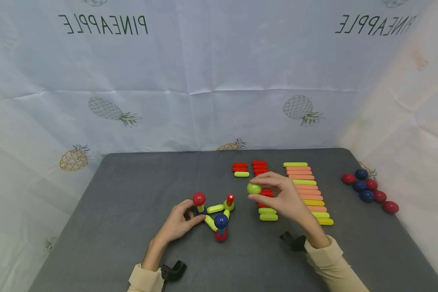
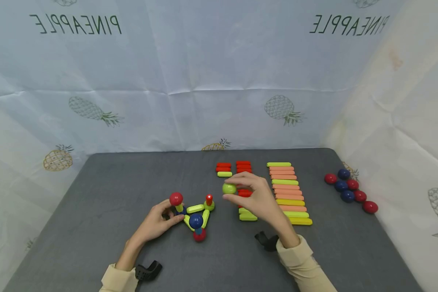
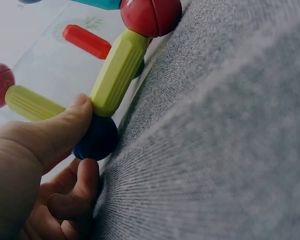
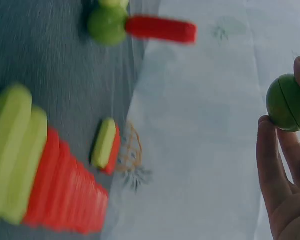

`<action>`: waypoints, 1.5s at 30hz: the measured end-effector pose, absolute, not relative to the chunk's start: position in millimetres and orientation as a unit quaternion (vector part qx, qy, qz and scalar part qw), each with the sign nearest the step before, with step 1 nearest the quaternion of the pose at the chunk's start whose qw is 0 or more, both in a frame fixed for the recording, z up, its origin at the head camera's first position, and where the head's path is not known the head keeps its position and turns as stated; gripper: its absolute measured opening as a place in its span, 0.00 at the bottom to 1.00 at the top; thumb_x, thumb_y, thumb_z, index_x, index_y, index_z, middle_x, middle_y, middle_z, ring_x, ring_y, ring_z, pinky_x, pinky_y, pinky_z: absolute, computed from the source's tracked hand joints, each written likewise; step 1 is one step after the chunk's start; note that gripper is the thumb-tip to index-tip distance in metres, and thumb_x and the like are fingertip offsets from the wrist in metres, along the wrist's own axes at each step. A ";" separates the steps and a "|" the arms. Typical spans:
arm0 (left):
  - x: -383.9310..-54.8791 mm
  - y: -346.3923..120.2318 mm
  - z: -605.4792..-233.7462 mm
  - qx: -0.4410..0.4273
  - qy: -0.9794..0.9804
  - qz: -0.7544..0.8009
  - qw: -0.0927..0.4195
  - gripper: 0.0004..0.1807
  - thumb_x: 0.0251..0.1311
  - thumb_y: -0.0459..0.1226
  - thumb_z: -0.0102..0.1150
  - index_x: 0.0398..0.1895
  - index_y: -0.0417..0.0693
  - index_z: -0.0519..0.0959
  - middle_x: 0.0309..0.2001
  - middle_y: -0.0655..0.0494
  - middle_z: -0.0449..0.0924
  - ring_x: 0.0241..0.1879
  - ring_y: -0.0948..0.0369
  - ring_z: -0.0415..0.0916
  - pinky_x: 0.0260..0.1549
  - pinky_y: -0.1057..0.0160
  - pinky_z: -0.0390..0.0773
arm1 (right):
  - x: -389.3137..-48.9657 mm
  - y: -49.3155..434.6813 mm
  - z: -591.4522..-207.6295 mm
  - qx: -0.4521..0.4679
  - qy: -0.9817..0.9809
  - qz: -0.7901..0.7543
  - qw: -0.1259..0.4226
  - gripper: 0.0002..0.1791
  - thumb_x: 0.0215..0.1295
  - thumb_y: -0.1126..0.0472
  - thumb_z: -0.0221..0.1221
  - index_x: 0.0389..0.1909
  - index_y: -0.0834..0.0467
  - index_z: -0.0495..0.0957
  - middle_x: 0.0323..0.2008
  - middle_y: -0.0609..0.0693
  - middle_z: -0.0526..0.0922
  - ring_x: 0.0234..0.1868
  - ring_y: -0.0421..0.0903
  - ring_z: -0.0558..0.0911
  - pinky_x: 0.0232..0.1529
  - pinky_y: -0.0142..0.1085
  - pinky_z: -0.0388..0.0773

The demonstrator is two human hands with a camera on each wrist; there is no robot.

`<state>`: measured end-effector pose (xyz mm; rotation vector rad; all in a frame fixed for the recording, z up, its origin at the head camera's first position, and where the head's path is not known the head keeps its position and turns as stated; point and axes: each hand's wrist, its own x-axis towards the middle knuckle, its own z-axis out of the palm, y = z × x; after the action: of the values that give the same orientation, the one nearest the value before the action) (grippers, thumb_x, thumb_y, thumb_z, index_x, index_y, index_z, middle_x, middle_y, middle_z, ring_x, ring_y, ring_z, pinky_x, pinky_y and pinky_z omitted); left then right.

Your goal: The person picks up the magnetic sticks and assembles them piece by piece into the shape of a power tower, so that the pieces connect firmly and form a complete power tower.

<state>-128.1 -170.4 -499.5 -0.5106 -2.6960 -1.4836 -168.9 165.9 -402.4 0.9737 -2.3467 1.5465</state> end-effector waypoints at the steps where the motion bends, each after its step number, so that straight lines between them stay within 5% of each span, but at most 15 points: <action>1: -127.9 -170.3 -500.1 -0.164 -0.864 -0.477 0.012 0.17 0.62 0.40 0.71 0.51 0.45 0.82 0.38 0.51 0.82 0.26 0.72 0.72 0.28 0.69 0.74 | -168.5 156.8 -404.8 0.334 -0.787 0.512 0.081 0.21 0.52 0.70 0.75 0.48 0.58 0.87 0.45 0.53 0.87 0.46 0.37 0.85 0.48 0.29 0.84; 6: -128.0 -170.2 -502.3 -0.170 -0.862 -0.477 0.010 0.16 0.61 0.40 0.72 0.50 0.46 0.82 0.36 0.53 0.81 0.25 0.73 0.72 0.27 0.69 0.74 | -169.3 126.9 -416.0 0.334 -0.790 0.513 0.030 0.20 0.53 0.69 0.75 0.49 0.60 0.86 0.47 0.54 0.86 0.47 0.47 0.87 0.50 0.42 0.86; 14: -127.6 -172.0 -500.7 -0.185 -0.858 -0.480 -0.007 0.17 0.58 0.41 0.74 0.49 0.50 0.83 0.30 0.58 0.78 0.23 0.73 0.71 0.24 0.69 0.74 | -172.1 116.3 -424.1 0.318 -0.785 0.531 0.001 0.20 0.54 0.70 0.74 0.50 0.62 0.86 0.50 0.57 0.84 0.49 0.52 0.87 0.53 0.48 0.84; 45: -126.1 -169.4 -497.4 -0.189 -0.866 -0.459 -0.053 0.21 0.53 0.49 0.78 0.46 0.51 0.83 0.23 0.59 0.74 0.22 0.71 0.67 0.27 0.70 0.72 | -177.9 97.9 -437.2 0.307 -0.788 0.534 -0.007 0.20 0.57 0.64 0.74 0.52 0.58 0.85 0.48 0.54 0.85 0.45 0.48 0.86 0.51 0.46 0.86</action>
<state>-126.1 -169.4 -497.4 -0.6137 -2.8186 -1.4941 -177.9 97.9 -437.2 0.9694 -2.4865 1.6854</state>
